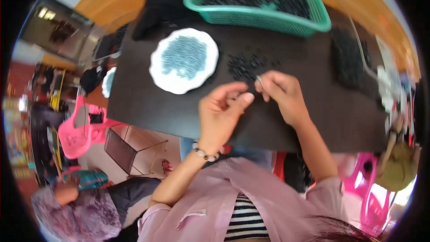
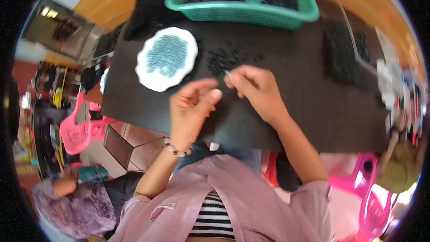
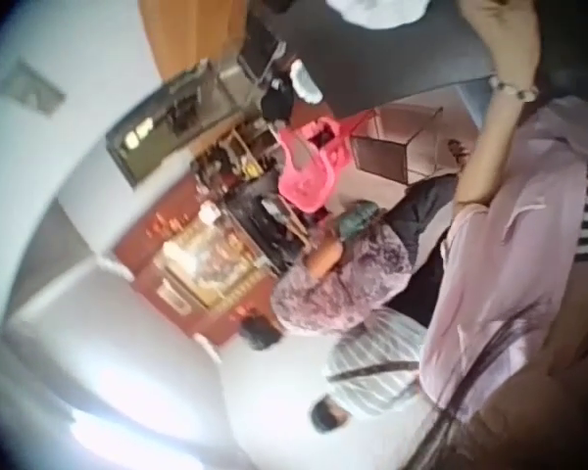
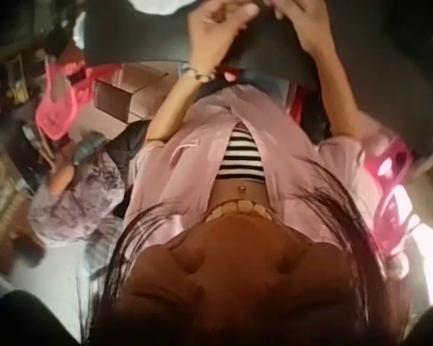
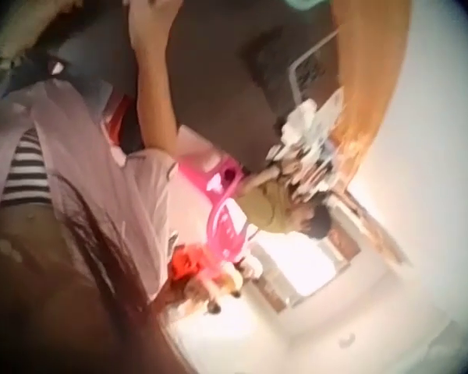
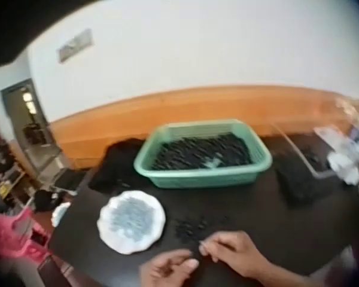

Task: Assembling small hardware components by placing blue beads into black plastic housings.

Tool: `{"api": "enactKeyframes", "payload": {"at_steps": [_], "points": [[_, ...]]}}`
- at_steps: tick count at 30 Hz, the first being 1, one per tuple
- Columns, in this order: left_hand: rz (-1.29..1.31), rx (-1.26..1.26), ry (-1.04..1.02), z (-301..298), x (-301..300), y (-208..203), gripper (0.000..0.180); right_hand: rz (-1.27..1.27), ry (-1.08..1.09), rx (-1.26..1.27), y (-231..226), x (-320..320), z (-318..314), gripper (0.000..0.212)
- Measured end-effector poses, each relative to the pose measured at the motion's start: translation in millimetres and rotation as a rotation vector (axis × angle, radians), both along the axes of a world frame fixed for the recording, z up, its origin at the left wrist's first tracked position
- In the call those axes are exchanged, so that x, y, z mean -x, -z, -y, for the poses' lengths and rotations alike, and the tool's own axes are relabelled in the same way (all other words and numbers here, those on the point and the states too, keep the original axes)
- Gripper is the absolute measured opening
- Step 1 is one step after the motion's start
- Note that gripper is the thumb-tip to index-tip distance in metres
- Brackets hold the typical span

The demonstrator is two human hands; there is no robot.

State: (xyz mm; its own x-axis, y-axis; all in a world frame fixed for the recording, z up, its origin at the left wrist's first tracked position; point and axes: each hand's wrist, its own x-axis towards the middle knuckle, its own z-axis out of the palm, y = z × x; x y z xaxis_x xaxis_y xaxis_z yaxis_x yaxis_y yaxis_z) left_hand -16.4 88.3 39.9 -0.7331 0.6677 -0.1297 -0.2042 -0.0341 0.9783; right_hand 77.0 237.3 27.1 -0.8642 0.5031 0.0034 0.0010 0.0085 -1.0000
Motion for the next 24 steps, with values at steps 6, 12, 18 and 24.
{"api": "enactKeyframes", "payload": {"at_steps": [6, 12, 18, 24], "points": [[-0.261, 0.067, 0.061, 1, 2, 7, 0.035, 0.042, -0.111, 0.144, 6, -3, -3, 0.030], [-0.551, 0.088, 0.113, 0, -8, 18, 0.023, 0.178, -0.227, 0.009, 11, -14, -1, 0.029], [-0.729, 0.167, 0.015, 1, -11, 21, 0.011, 0.122, -0.138, -0.253, 0, -19, 5, 0.020], [-1.215, 0.118, 0.012, -7, -8, 24, 0.014, 0.144, -0.105, -0.260, 3, -17, 5, 0.022]]}}
